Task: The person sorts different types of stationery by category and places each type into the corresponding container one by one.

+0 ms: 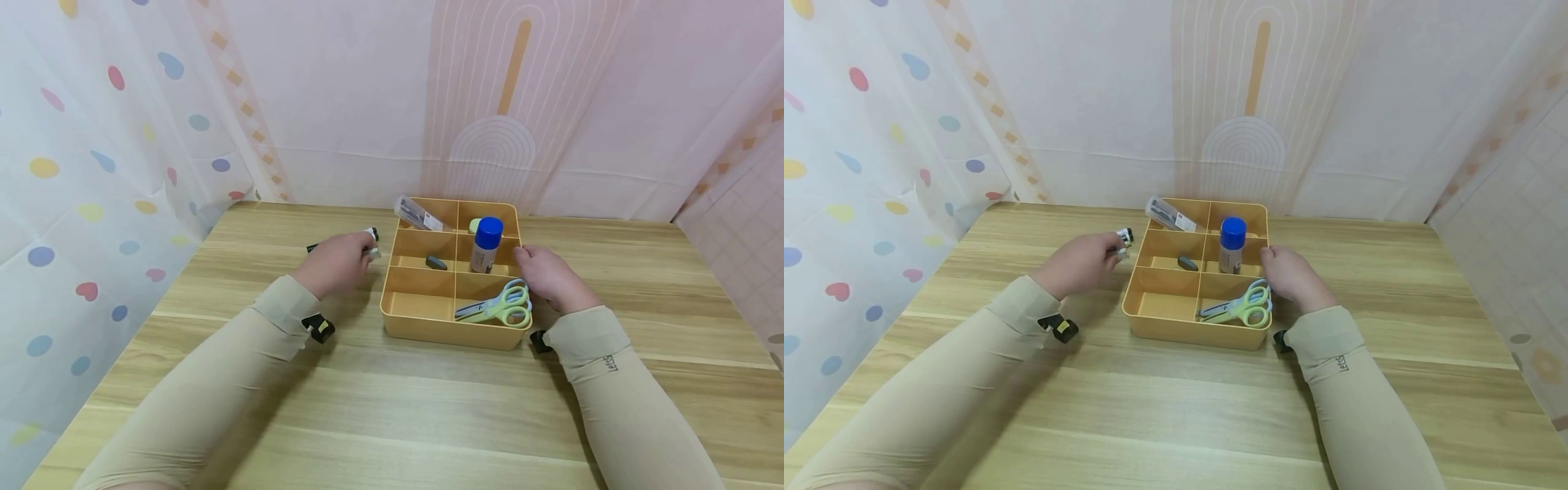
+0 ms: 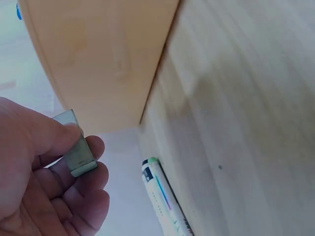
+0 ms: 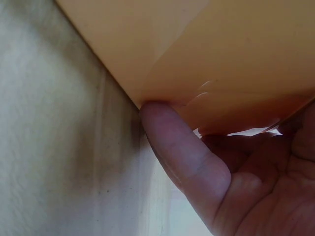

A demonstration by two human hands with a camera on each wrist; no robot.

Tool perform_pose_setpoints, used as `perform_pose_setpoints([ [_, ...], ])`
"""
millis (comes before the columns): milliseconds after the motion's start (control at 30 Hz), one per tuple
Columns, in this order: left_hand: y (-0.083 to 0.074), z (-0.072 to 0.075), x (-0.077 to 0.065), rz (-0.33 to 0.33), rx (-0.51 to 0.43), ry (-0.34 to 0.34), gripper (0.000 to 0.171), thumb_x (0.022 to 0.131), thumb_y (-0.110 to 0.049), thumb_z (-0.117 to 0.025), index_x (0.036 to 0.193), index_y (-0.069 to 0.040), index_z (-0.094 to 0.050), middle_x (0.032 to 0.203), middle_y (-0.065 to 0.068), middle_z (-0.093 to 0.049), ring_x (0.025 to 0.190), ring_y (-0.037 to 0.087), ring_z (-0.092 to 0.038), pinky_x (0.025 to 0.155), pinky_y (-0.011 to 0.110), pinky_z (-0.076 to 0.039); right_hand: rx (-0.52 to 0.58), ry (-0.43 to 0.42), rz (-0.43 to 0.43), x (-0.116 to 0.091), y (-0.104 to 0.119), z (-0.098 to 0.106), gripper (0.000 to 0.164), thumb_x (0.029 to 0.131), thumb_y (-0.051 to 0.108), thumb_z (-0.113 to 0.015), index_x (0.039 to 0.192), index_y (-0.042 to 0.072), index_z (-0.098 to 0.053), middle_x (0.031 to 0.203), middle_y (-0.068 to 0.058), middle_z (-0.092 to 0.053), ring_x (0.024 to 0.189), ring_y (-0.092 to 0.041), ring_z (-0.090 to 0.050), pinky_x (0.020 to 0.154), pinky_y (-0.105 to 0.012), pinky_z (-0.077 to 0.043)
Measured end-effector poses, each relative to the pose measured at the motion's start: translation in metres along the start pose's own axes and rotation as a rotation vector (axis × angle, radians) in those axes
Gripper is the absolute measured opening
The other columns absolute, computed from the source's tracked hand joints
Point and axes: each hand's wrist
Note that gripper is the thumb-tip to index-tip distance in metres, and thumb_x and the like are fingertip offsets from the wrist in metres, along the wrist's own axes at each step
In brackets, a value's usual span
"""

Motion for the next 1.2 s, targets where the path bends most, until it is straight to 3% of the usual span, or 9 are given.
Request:
perform_pose_setpoints([
  [267,-0.007,0.010,0.001,0.010,-0.029,-0.049,0.021,0.108,-0.020,-0.054,0.119,-0.008,-0.067,0.102,0.008,-0.072,0.089,0.025,-0.066,0.083,0.046,-0.058,-0.011,-0.001,0.003,0.000,0.000,0.000,0.063,0.114,0.040,-0.017,0.144,-0.005,-0.049,0.128,-0.025,-0.054,0.122,-0.041,-0.048,0.112,-0.059,-0.042],
  [500,-0.021,0.017,0.002,0.010,-0.071,-0.073,0.021,0.108,-0.022,-0.055,0.120,-0.009,-0.066,0.103,0.006,-0.070,0.089,0.023,-0.063,0.083,0.041,-0.056,-0.017,-0.014,0.013,0.001,-0.002,0.000,0.059,0.114,0.039,-0.018,0.133,-0.004,-0.054,0.103,-0.017,-0.052,0.116,-0.039,-0.051,0.102,-0.054,-0.045],
  [633,-0.031,0.019,0.003,-0.010,-0.083,-0.091,0.019,0.107,-0.022,-0.057,0.119,-0.011,-0.067,0.104,0.005,-0.071,0.089,0.023,-0.063,0.084,0.041,-0.055,-0.013,-0.014,0.010,0.000,-0.001,0.000,0.059,0.114,0.039,-0.019,0.138,-0.005,-0.052,0.111,-0.020,-0.054,0.119,-0.040,-0.050,0.105,-0.055,-0.044],
  [767,-0.039,0.020,0.007,-0.049,-0.111,-0.105,0.017,0.107,-0.021,-0.059,0.117,-0.011,-0.068,0.103,0.003,-0.071,0.088,0.022,-0.062,0.084,0.041,-0.054,-0.003,-0.007,-0.002,0.000,0.000,0.000,0.057,0.114,0.039,-0.019,0.135,-0.004,-0.053,0.101,-0.016,-0.050,0.117,-0.038,-0.051,0.103,-0.053,-0.044],
  [1200,-0.056,0.014,0.018,-0.096,-0.112,-0.051,0.017,0.104,-0.018,-0.066,0.118,-0.011,-0.071,0.109,0.003,-0.073,0.093,0.020,-0.065,0.088,0.038,-0.057,0.001,-0.006,0.004,0.001,-0.001,0.000,0.055,0.114,0.038,-0.020,0.127,-0.002,-0.054,0.090,-0.011,-0.047,0.103,-0.033,-0.054,0.093,-0.045,-0.046],
])
Point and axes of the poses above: each hand's wrist, its own x-axis towards the middle knuckle, its own z-axis out of the back of the hand, y = z × x
